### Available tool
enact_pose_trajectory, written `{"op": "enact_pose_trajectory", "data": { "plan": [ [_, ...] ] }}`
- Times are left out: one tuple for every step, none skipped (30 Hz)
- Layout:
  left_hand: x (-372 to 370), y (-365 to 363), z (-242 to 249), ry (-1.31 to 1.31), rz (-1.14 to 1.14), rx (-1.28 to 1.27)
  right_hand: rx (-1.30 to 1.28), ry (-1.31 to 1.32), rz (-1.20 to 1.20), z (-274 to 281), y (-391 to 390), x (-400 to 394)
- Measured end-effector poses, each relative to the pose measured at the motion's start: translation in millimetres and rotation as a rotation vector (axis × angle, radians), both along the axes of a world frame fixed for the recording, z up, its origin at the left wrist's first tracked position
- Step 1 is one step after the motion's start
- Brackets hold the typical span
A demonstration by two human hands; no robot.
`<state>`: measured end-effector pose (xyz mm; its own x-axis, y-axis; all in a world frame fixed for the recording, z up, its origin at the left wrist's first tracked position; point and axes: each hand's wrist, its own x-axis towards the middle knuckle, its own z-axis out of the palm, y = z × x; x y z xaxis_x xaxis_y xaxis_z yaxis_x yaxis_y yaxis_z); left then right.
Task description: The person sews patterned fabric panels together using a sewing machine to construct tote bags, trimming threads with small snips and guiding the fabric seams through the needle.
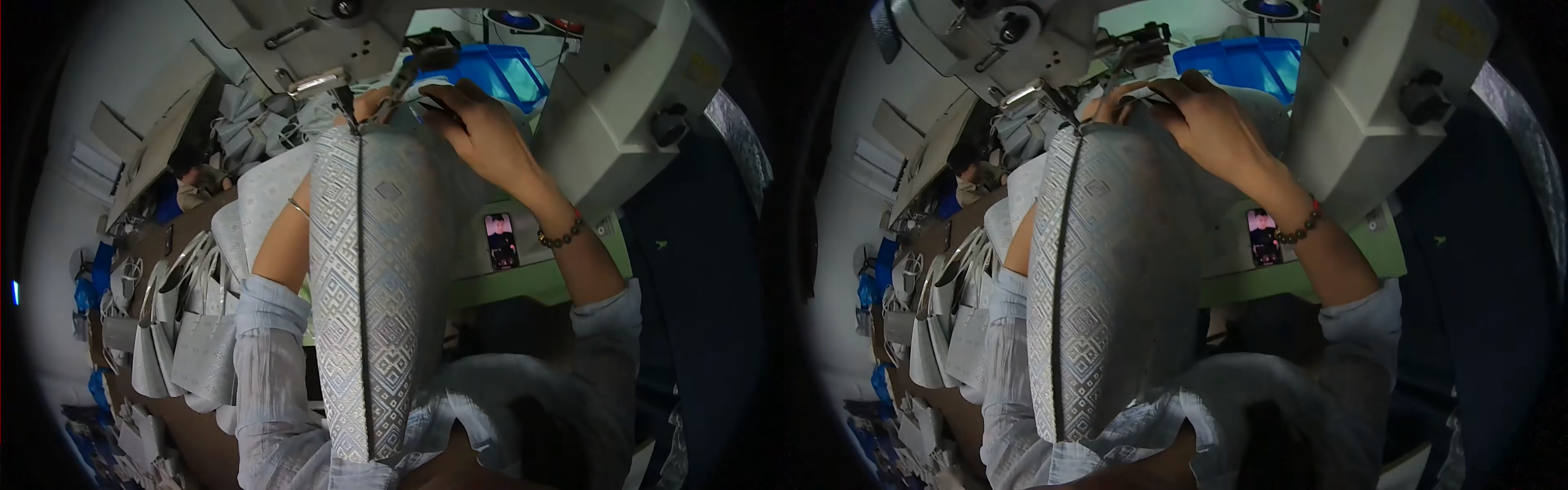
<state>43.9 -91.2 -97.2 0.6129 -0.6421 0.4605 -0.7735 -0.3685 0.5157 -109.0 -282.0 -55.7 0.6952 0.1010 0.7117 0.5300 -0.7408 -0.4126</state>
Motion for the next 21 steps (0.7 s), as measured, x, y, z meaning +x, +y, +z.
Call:
{"op": "enact_pose_trajectory", "data": {
  "plan": [
    [8.6,0.8,-2.6,-0.021,-0.022,0.024,0.0,0.015,-0.05,2.8,2.9,-0.4],
    [-13.0,-1.7,17.0,-0.029,0.152,0.096,-0.048,0.004,-0.057,4.9,6.0,1.1],
    [-17.8,-2.5,21.5,-0.048,0.133,0.118,-0.051,-0.009,-0.048,6.1,9.7,3.8],
    [-19.7,-2.3,25.7,-0.065,0.114,0.146,-0.077,-0.021,0.01,6.0,14.1,8.7],
    [-26.9,-1.7,34.8,-0.011,0.033,0.158,-0.108,-0.031,0.068,5.1,18.2,11.3],
    [-26.1,-4.1,34.3,-0.02,0.046,0.152,-0.114,-0.042,0.079,3.7,21.3,14.9],
    [-22.0,-6.7,28.1,-0.094,0.095,0.213,-0.114,-0.048,0.09,2.2,24.9,19.3],
    [-13.7,-4.7,15.9,-0.163,0.151,0.27,-0.119,-0.052,0.108,1.1,30.1,23.3],
    [57.5,-1.2,-43.2,-0.185,0.163,0.114,-0.135,-0.063,0.136,-0.9,31.5,27.1],
    [63.8,-2.2,-37.0,0.045,0.051,0.185,-0.104,0.01,0.112,-2.8,28.8,30.1],
    [65.9,-6.0,-34.1,0.278,-0.064,0.245,-0.076,0.086,0.088,-4.7,26.6,31.6],
    [69.8,-4.8,-65.8,-0.137,0.111,0.121,-0.101,0.073,0.123,-5.8,26.9,31.3],
    [56.8,-7.8,-57.4,-0.122,0.189,0.099,-0.034,0.017,0.109,-7.5,26.6,28.8],
    [35.1,-5.6,-34.5,-0.107,0.265,0.081,0.04,-0.037,0.095,-8.3,26.4,25.3],
    [-16.9,3.9,23.7,0.045,0.314,0.089,0.024,-0.046,0.125,-7.6,25.6,19.7],
    [-2.4,13.2,15.7,0.044,0.338,0.073,0.095,0.06,0.063,-7.9,23.3,10.9],
    [27.5,20.8,1.7,-0.164,0.368,-0.018,0.163,0.168,-0.005,-10.0,20.4,1.9],
    [55.1,24.8,0.0,-0.372,0.393,-0.103,0.147,0.168,0.007,-15.7,16.3,-6.6],
    [76.6,34.5,11.3,-0.431,0.496,-0.219,0.108,0.087,-0.025,-26.0,13.0,-17.3],
    [101.2,48.1,23.1,-0.487,0.593,-0.337,0.069,0.008,-0.064,-37.6,8.4,-29.6],
    [122.5,65.8,43.9,-0.446,0.731,-0.384,0.063,0.012,-0.071,-49.8,3.4,-42.9]
  ]
}}
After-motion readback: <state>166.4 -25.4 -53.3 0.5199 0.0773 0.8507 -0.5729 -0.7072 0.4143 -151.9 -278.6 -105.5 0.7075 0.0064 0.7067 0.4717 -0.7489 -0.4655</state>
